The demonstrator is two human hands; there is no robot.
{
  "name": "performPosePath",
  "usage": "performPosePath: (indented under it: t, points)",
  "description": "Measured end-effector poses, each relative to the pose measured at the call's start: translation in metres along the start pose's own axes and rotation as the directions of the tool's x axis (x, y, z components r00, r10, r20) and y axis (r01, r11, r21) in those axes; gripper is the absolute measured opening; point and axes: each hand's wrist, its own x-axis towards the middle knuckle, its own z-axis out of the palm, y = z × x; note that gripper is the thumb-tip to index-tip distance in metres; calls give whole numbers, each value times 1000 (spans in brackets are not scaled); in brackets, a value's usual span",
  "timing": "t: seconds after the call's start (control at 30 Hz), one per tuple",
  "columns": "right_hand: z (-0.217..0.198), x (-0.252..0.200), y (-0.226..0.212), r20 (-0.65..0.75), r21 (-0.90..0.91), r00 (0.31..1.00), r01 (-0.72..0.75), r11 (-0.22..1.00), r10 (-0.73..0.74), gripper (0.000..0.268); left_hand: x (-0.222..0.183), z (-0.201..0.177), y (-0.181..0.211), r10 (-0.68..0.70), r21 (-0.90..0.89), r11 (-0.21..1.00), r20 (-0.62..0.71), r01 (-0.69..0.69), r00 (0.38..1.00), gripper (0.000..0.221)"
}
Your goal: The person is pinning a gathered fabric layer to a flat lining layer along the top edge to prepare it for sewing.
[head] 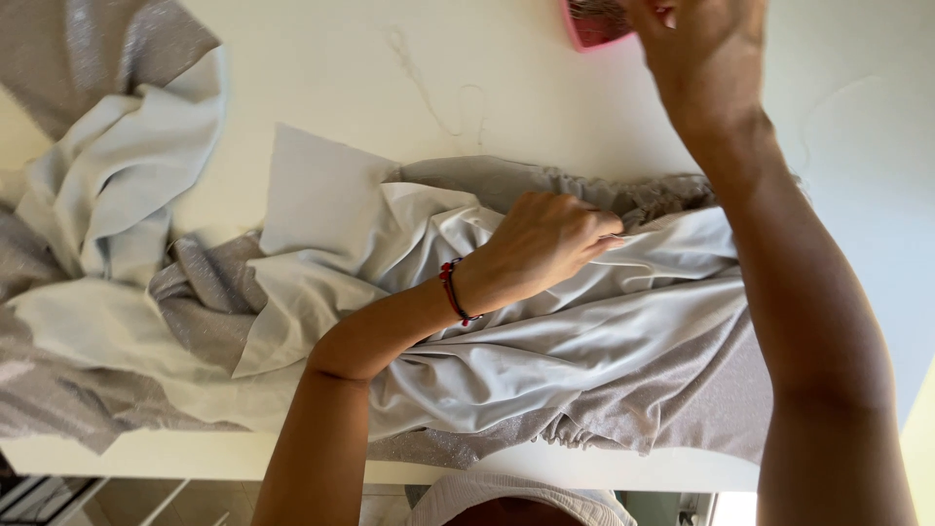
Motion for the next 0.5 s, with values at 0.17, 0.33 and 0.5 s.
performPosePath:
  t: [0.17, 0.33, 0.5]
  points:
    - [-11, -2, -7, -33, -60, 999, 41, 997, -43, 41, 0, 9, -3, -22, 26, 999, 16, 21, 1000, 39]
    - [-11, 0, -7, -82, 122, 996, 40, 992, -30, 37, 1, 1, -1, 3, -21, 1000, 22, -3, 1000, 36]
    - [2, -13, 1, -141, 121, 981, -117, 986, 134, 31, 0, -3, -2, 29, -35, 999, -36, -30, 999, 31]
